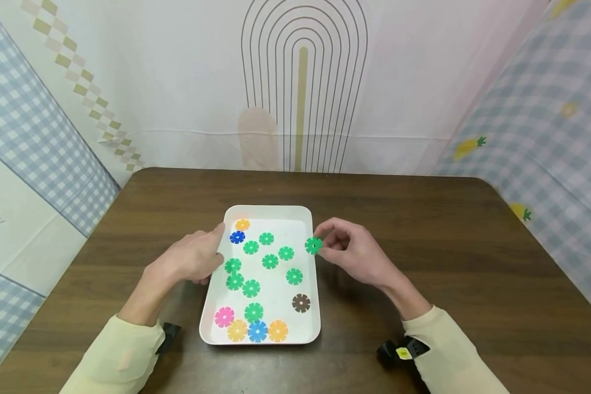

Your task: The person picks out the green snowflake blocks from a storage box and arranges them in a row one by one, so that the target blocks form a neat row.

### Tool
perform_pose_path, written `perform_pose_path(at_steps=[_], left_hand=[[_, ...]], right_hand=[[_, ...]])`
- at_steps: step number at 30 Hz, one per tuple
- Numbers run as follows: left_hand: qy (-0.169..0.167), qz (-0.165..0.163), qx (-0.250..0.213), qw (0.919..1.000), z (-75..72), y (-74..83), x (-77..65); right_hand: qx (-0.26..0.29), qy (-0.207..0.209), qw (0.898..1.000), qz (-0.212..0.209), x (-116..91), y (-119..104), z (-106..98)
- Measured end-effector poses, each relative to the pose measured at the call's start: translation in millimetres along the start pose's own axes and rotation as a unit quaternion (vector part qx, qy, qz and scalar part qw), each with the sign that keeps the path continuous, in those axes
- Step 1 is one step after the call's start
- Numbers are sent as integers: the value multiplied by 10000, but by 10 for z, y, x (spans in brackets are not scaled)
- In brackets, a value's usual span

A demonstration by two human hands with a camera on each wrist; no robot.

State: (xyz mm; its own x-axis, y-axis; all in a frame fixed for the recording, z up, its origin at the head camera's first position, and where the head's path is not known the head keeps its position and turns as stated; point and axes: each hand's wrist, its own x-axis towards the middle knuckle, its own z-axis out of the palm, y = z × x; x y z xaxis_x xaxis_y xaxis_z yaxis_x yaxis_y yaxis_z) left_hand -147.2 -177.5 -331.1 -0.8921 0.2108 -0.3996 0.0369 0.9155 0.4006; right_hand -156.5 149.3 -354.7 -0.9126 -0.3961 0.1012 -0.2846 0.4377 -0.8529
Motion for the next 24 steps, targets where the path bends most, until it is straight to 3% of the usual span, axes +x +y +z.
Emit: perform_pose_path(at_steps=[9,24], left_hand=[[-6,-54,-15,10000,3,15,-17],[1,-58,27,10000,-9,5,5]], right_hand=[[240,138,9991,317,38,104,-85],[-126,-49,9926,1204,95,279,-103]])
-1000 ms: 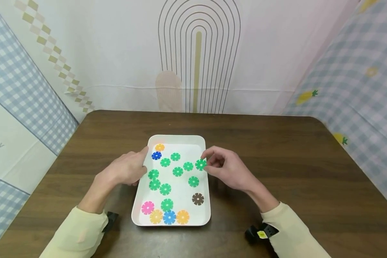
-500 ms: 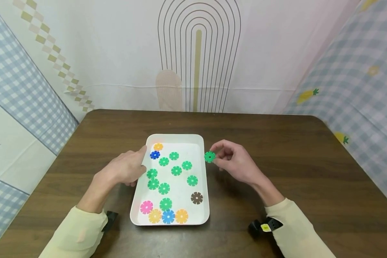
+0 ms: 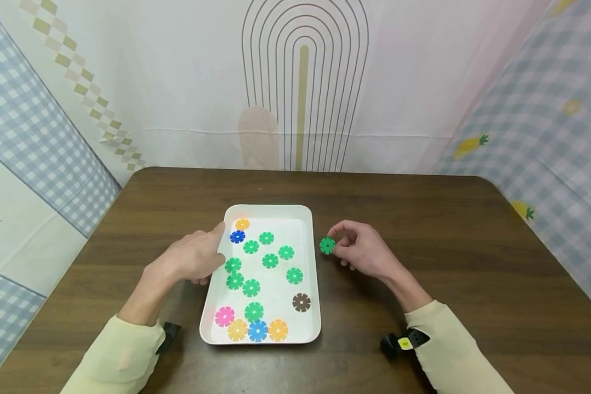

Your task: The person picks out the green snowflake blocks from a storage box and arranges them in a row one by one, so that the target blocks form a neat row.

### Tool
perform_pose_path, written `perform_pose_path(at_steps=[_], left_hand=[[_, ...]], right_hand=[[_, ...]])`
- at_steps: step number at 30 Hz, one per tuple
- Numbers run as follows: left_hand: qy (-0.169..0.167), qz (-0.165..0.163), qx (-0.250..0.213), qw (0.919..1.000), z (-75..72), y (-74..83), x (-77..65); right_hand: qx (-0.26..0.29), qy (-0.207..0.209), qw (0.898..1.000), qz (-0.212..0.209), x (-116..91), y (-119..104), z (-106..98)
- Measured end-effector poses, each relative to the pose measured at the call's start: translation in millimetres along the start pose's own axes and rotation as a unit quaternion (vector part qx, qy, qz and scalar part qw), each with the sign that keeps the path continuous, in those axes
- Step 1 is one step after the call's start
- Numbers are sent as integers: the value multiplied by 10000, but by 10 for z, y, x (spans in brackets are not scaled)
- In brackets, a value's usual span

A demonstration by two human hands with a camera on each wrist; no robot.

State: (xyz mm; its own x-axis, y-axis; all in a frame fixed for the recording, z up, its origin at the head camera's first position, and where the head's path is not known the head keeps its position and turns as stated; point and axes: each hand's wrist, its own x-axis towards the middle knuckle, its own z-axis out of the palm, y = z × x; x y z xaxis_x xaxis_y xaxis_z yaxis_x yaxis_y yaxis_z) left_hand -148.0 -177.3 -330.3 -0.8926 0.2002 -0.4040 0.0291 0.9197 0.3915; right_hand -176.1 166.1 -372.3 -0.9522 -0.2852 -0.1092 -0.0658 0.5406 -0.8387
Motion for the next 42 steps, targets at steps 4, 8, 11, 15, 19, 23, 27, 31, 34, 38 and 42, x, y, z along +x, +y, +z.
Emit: perform_pose_path(at_steps=[4,8,11,15,19,23,27,31,34,38,42], left_hand=[[-6,34,-15,10000,0,-5,1],[-10,48,-32,10000,-2,-5,-2],[-36,17,-19,10000,-2,-3,-5],[-61,-4,26,10000,2,7,-7],[-70,-18,51,10000,-1,17,-8],[-72,-26,34,10000,-6,19,-11],[-73,-40,19,10000,-7,23,-19],[-80,-56,32,9999,-8,24,-25],[-84,-59,46,9999,-6,21,-24],[-81,-62,49,9999,-5,14,-20],[-78,-64,46,9999,-7,14,-21]], right_hand=[[-47,-55,10000,66,10,38,15],[-99,-145,9998,68,22,69,38],[-126,-197,9997,69,29,90,58],[-171,-225,9996,67,30,114,77],[-233,-231,9994,75,32,130,81],[-266,-193,9994,102,37,138,75],[-281,-164,9994,123,46,144,72],[-333,-129,9992,160,51,153,71],[-367,-116,9991,181,51,150,72],[-436,-64,9988,224,52,138,66],[-500,82,9985,207,36,88,46]])
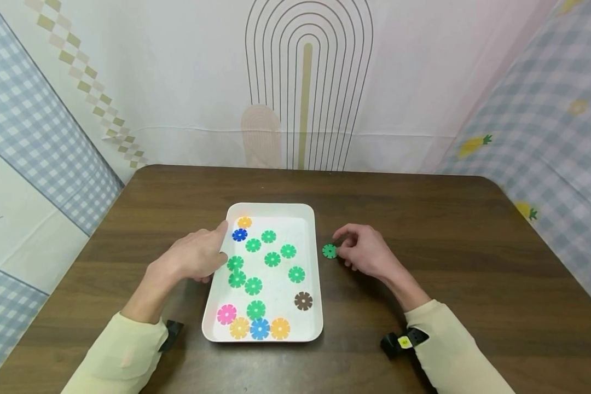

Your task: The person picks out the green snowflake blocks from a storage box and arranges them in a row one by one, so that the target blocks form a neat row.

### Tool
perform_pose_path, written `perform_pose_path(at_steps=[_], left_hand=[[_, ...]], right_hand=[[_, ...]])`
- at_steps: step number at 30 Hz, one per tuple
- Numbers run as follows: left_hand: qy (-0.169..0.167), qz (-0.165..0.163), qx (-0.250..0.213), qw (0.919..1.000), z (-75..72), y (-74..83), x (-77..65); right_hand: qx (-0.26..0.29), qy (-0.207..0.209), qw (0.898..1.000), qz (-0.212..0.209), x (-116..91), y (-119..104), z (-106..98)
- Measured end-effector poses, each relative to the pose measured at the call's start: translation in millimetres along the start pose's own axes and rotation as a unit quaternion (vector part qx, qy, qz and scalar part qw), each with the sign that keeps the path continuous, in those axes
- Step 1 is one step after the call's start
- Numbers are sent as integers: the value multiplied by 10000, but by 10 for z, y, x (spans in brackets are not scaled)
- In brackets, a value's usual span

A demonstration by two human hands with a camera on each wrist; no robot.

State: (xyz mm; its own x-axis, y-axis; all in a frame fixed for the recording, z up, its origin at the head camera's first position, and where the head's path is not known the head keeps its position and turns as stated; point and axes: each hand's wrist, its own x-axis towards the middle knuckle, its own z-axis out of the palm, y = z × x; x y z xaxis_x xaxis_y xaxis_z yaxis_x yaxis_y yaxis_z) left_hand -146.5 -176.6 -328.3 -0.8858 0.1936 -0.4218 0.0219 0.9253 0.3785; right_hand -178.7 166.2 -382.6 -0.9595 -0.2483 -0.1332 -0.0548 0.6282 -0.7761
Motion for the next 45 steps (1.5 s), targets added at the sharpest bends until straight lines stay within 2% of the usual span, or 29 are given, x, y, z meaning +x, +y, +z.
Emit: perform_pose_path(at_steps=[5,10,17,23,30,36,45], left_hand=[[-16,-19,-2,10000,-4,5,2],[-9,-41,-3,10000,-7,8,0],[-2,-57,-16,10000,-3,13,-10],[29,-47,-19,10000,0,23,-16],[62,-34,-12,10000,11,23,-27],[67,-17,-25,10000,12,14,-31],[43,-34,-4,10000,21,33,-29]], right_hand=[[187,174,9994,-223,-80,-153,4],[295,127,9986,-429,-167,-335,88],[-49,-127,9976,-677,-241,-465,273],[-377,-132,9975,-576,-268,-497,397],[-607,-125,9957,-689,-276,-520,455],[-1001,-255,9927,-618,-284,-530,528],[-1592,-118,9844,-744,-272,-541,585]])
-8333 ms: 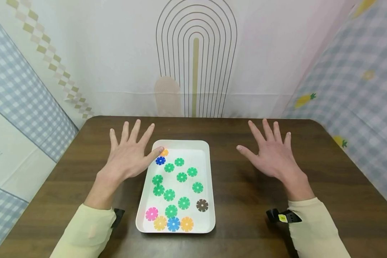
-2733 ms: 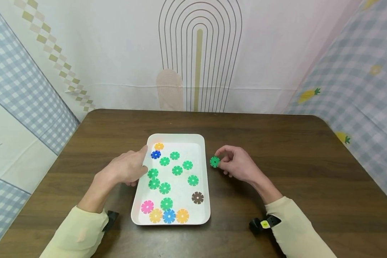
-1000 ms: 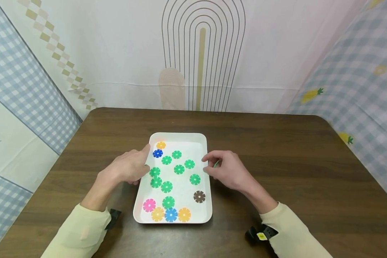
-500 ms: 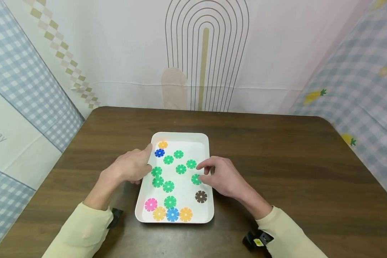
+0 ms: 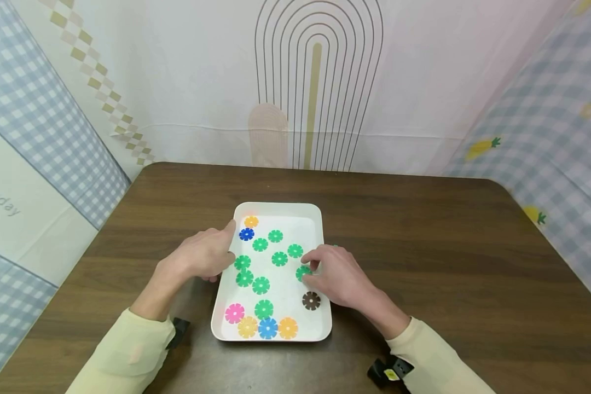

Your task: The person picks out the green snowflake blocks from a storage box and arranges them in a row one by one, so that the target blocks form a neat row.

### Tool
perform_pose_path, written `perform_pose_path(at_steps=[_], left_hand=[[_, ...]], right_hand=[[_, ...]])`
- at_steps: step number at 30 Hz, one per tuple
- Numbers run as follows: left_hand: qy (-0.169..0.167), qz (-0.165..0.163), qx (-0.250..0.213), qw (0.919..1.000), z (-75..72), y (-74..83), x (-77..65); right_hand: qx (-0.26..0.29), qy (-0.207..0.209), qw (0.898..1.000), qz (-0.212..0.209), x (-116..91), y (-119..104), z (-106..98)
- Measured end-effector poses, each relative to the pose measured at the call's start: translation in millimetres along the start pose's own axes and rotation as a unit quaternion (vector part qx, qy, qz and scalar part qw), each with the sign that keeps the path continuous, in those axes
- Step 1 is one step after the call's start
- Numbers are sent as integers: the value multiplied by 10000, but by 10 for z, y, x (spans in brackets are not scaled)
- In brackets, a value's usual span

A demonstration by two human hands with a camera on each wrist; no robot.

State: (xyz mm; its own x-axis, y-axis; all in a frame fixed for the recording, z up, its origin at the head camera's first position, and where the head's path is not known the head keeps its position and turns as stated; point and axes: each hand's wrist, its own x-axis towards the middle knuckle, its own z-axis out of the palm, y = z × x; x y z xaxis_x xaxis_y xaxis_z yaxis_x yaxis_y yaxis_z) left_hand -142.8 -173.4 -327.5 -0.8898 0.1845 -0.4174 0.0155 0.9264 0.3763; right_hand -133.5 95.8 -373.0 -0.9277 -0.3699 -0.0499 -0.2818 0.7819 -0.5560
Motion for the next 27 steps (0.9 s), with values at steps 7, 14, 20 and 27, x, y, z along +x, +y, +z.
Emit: perform_pose_path(at_steps=[7,14,20,27], left_hand=[[-10,14,30,10000,-5,-1,-3],[2,46,64,10000,-7,4,2],[-11,23,71,10000,0,11,7],[-32,-12,58,10000,0,2,1]], right_hand=[[-352,-143,9992,-80,15,-1,27],[-568,-194,9979,-253,32,13,38],[-486,-131,9985,-222,19,18,45],[-583,-5,9974,-429,8,14,53]])
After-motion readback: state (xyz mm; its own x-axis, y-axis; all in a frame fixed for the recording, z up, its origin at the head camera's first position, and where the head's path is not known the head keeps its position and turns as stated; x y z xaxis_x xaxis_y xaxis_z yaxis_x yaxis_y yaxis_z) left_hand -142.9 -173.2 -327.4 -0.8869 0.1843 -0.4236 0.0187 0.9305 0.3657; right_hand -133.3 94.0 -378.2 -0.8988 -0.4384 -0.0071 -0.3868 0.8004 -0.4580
